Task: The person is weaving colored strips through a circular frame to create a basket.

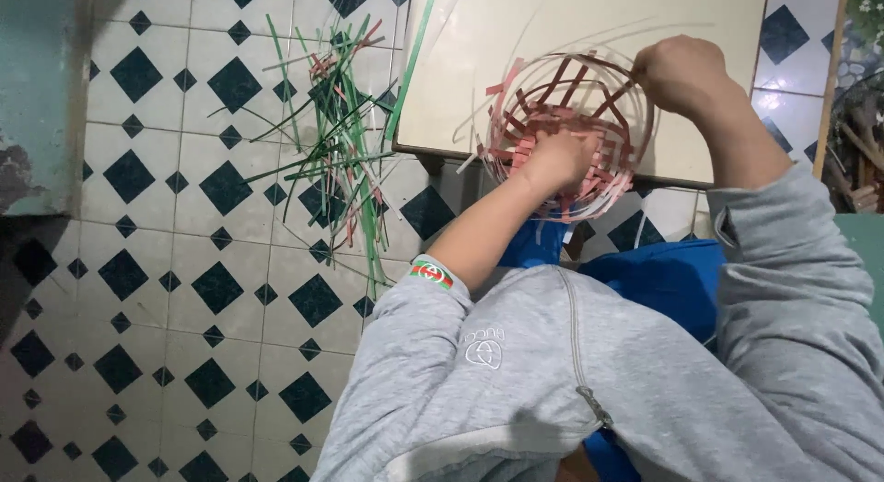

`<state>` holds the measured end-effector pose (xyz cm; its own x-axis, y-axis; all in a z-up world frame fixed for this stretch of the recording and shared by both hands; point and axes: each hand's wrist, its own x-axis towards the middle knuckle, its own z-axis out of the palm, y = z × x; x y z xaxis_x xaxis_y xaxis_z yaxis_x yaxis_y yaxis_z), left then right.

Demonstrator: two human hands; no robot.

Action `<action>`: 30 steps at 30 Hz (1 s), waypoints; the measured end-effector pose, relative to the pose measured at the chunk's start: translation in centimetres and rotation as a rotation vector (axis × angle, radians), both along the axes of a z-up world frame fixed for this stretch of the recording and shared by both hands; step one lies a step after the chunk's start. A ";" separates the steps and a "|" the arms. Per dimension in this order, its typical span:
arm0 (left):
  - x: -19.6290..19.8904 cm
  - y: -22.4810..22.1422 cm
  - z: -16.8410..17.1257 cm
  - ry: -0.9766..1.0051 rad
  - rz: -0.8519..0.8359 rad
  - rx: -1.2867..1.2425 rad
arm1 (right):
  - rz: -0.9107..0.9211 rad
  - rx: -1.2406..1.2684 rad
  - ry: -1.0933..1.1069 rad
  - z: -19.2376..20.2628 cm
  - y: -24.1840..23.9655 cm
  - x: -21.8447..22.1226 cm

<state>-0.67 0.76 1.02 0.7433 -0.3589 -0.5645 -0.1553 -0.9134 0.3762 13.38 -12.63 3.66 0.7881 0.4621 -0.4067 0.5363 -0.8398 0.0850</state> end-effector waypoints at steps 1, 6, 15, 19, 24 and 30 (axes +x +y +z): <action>0.1 0.0 0.1 0.001 -0.001 -0.001 | -0.001 -0.001 0.001 -0.3 0.1 -0.1; 0.4 -0.1 -0.6 -0.006 -0.067 0.084 | 0.121 -0.116 -0.116 -0.6 1.0 -0.8; 0.7 -0.3 -0.7 0.041 -0.041 0.097 | 0.060 0.078 0.046 1.4 3.3 0.2; 0.2 -0.1 -0.5 0.001 -0.101 0.128 | 0.011 0.315 0.111 -1.7 4.1 3.3; -0.5 0.3 1.0 0.015 -0.018 0.092 | -0.112 0.330 0.272 -0.8 6.8 3.6; -0.1 0.0 -1.3 -0.039 -0.029 0.094 | 0.032 0.220 0.197 -4.0 7.0 5.4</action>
